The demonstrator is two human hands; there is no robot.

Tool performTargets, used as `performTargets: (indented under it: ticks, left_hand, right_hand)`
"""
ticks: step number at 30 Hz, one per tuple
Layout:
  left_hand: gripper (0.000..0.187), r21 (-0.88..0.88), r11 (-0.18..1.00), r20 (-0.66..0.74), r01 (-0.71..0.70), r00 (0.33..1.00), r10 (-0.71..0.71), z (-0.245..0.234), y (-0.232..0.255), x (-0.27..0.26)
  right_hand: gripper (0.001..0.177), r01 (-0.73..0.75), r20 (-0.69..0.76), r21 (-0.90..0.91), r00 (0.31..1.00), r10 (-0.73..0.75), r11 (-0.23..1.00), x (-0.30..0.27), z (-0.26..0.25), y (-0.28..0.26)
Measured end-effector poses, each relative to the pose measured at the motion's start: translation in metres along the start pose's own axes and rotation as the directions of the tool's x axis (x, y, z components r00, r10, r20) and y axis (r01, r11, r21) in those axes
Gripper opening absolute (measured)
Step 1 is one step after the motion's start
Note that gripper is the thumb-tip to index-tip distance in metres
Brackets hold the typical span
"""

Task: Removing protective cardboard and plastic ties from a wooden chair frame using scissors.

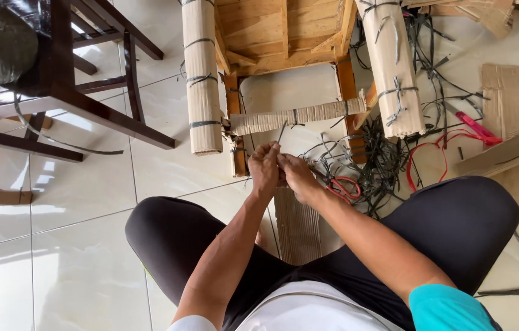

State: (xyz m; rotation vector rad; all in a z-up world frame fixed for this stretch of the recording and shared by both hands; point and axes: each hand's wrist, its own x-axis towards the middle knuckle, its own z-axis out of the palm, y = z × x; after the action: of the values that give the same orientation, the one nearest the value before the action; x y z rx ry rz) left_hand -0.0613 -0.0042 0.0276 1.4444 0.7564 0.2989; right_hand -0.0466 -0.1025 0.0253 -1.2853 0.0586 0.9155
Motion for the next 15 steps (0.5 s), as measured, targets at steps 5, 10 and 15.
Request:
performTargets:
  ticks: [5, 10, 15]
  left_hand:
    - [0.042, 0.548, 0.728, 0.137, -0.412, 0.903, 0.407, -0.005, -0.018, 0.056]
    - [0.059, 0.669, 0.178, 0.595, -0.721, 0.664, 0.452, -0.038, -0.012, 0.156]
    - [0.041, 0.654, 0.155, 0.717, -0.74, 0.672, 0.186, -0.029, 0.005, 0.189]
  right_hand:
    - [0.036, 0.181, -0.191, -0.069, 0.963, -0.191, 0.981, -0.02, -0.008, -0.035]
    - [0.033, 0.216, -0.203, 0.014, 0.957, -0.208, 0.976, -0.01, -0.036, -0.044]
    - [0.033, 0.195, -0.229, 0.097, 0.959, -0.169, 0.976, 0.001, -0.05, -0.05]
